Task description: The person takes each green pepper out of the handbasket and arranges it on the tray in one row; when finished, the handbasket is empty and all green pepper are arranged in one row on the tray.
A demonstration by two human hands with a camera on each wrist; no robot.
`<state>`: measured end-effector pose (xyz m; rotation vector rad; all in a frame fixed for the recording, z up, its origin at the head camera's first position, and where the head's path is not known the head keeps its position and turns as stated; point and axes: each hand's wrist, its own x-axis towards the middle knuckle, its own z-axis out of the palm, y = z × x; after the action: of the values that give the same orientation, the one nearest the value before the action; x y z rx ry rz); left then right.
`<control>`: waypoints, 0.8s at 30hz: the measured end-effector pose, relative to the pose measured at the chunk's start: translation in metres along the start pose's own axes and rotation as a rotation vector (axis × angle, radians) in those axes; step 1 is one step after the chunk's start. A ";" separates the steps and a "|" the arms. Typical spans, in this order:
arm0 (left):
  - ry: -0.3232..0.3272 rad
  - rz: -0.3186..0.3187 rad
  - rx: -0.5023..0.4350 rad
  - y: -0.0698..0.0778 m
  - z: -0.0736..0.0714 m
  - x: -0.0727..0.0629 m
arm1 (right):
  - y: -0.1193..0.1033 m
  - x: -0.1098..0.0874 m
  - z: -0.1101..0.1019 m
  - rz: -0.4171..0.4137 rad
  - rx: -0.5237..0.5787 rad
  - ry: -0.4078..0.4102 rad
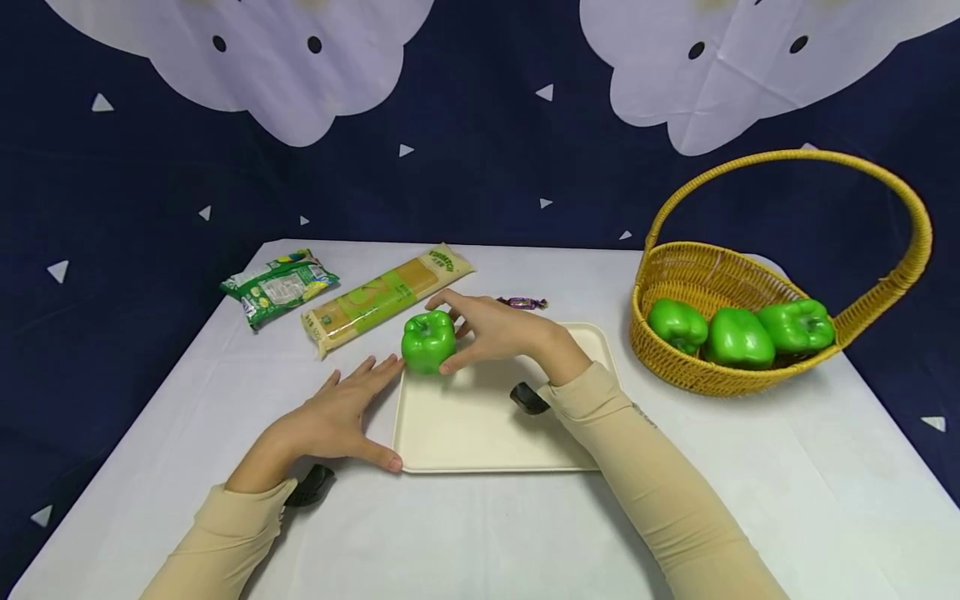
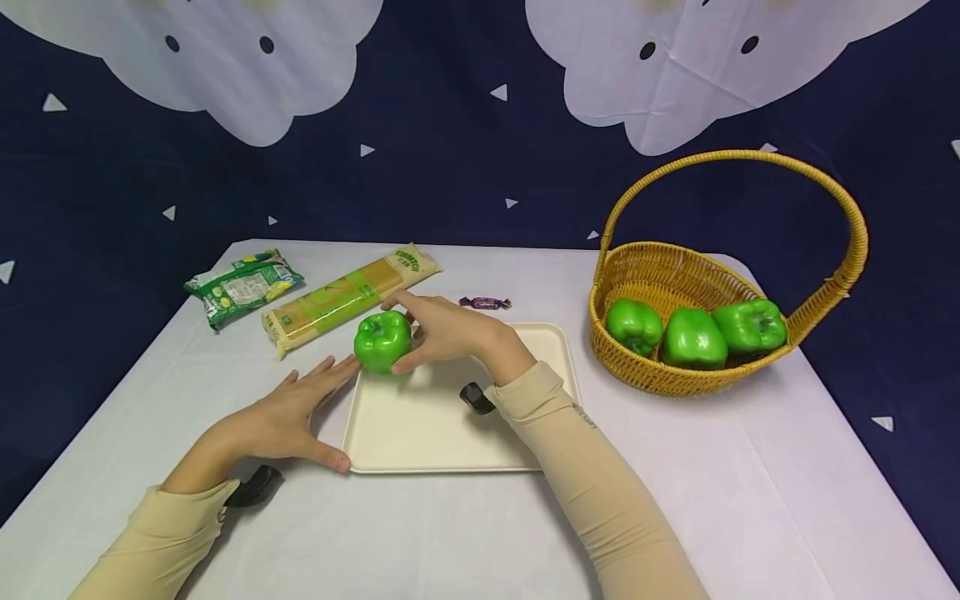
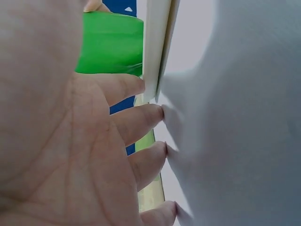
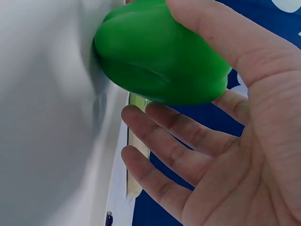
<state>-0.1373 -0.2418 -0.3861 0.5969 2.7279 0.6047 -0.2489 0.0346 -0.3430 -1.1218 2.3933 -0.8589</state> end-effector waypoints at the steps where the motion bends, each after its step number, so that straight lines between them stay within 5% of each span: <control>1: 0.002 0.002 0.003 0.001 0.000 0.000 | 0.000 -0.001 0.000 0.001 -0.001 0.000; 24: 0.116 0.004 0.042 0.013 -0.001 -0.010 | -0.008 -0.021 -0.013 0.053 -0.044 -0.002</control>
<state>-0.1251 -0.2360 -0.3779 0.5951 2.8543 0.6023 -0.2381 0.0520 -0.3268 -1.0698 2.4403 -0.7909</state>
